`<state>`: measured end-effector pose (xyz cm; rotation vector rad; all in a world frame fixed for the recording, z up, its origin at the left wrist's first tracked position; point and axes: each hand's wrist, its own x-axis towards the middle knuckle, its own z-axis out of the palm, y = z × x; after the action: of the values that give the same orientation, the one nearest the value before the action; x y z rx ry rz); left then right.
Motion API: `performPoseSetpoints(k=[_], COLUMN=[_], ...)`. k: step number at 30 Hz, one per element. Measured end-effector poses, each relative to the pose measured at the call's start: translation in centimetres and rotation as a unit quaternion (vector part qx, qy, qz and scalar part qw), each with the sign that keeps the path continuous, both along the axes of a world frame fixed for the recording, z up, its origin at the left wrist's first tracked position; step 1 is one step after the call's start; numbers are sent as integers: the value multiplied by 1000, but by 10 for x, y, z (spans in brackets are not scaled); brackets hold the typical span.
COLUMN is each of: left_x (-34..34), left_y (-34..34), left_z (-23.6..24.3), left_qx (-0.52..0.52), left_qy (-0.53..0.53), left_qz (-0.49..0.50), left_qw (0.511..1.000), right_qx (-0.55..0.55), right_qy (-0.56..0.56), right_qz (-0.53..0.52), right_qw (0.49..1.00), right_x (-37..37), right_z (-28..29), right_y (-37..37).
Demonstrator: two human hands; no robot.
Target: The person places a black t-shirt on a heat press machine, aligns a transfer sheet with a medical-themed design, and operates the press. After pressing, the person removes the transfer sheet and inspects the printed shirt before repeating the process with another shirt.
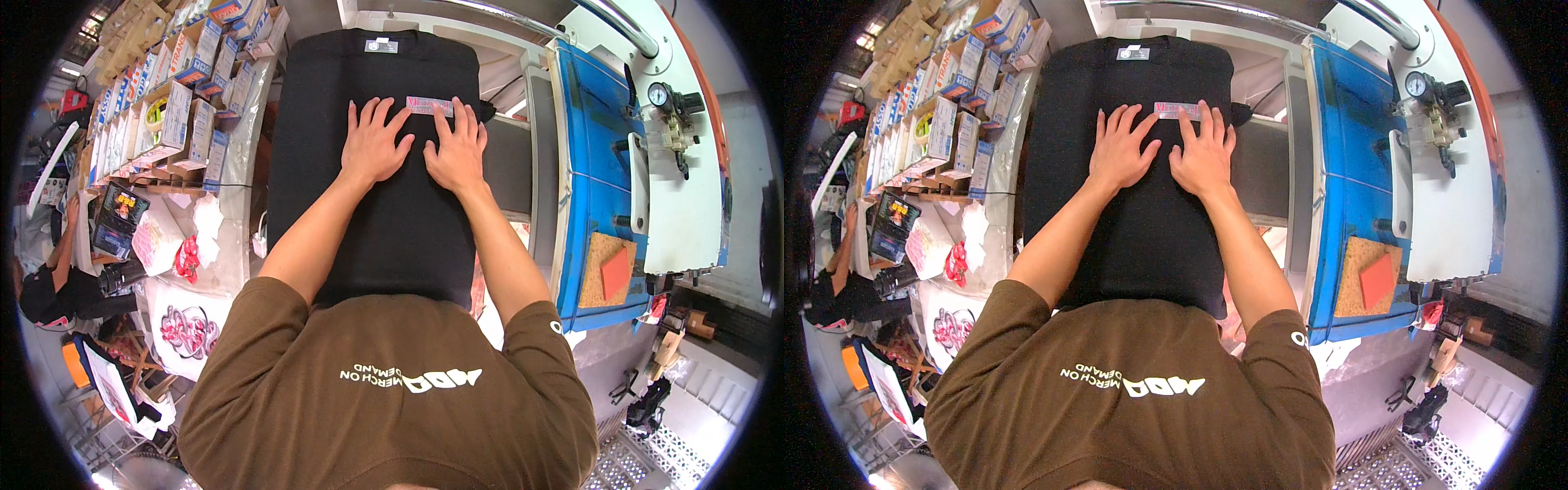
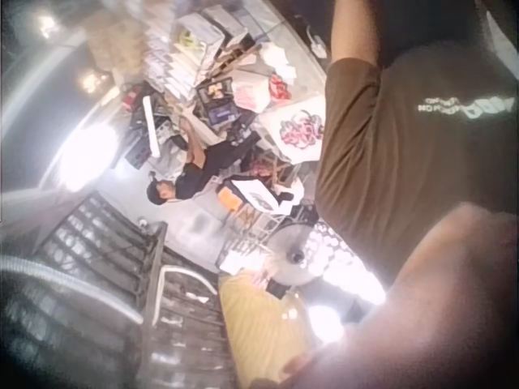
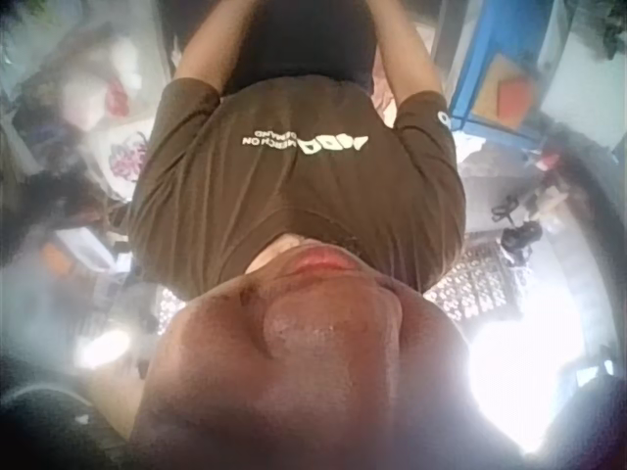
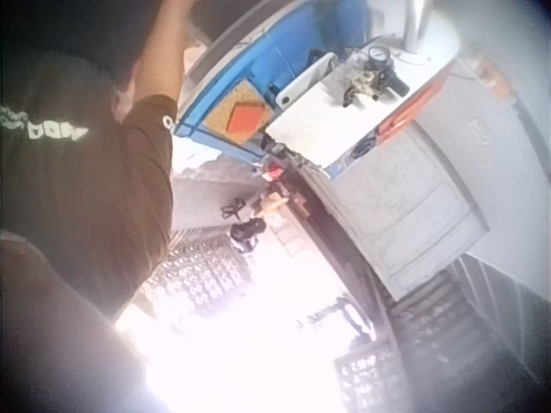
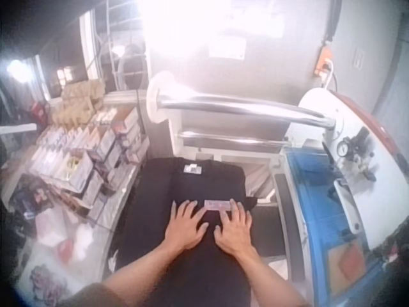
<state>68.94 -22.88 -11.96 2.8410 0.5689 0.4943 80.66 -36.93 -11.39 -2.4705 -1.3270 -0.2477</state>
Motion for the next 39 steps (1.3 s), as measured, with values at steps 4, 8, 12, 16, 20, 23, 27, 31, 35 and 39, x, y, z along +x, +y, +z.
performPoseSetpoints(k=[4,8,12,16,20,23,27,31,35,39], left_x=[-2,1,0,0,0,0,-1,0,0,-1], left_y=[-1,1,1,2,2,2,2,2,1,1], left_z=[0,-1,-2,-3,-3,-2,-2,-3,-1,2], left_qx=[-6,-12,-12,-4,-7,1,7,7,7,3], left_qy=[-19,-18,-12,-21,-22,-26,-32,-29,-10,4], left_qz=[2,2,4,5,-1,-3,-3,-5,-2,-2], left_qw=[1000,1000,1000,1000,1000,1000,999,1000,1000,1000], right_qx=[68,139,89,54,23,11,17,26,27,25], right_qy=[35,29,52,57,59,37,55,61,62,64], right_qz=[12,17,1,-33,-45,-56,-50,-52,-54,-60], right_qw=[997,990,995,996,997,998,997,996,996,996], right_x=[0,9,11,5,3,3,4,4,5,3], right_z=[7,6,2,-2,-1,-5,-5,-6,-6,-4], right_y=[-5,-10,-9,-12,-12,-12,-12,-13,-12,-12])
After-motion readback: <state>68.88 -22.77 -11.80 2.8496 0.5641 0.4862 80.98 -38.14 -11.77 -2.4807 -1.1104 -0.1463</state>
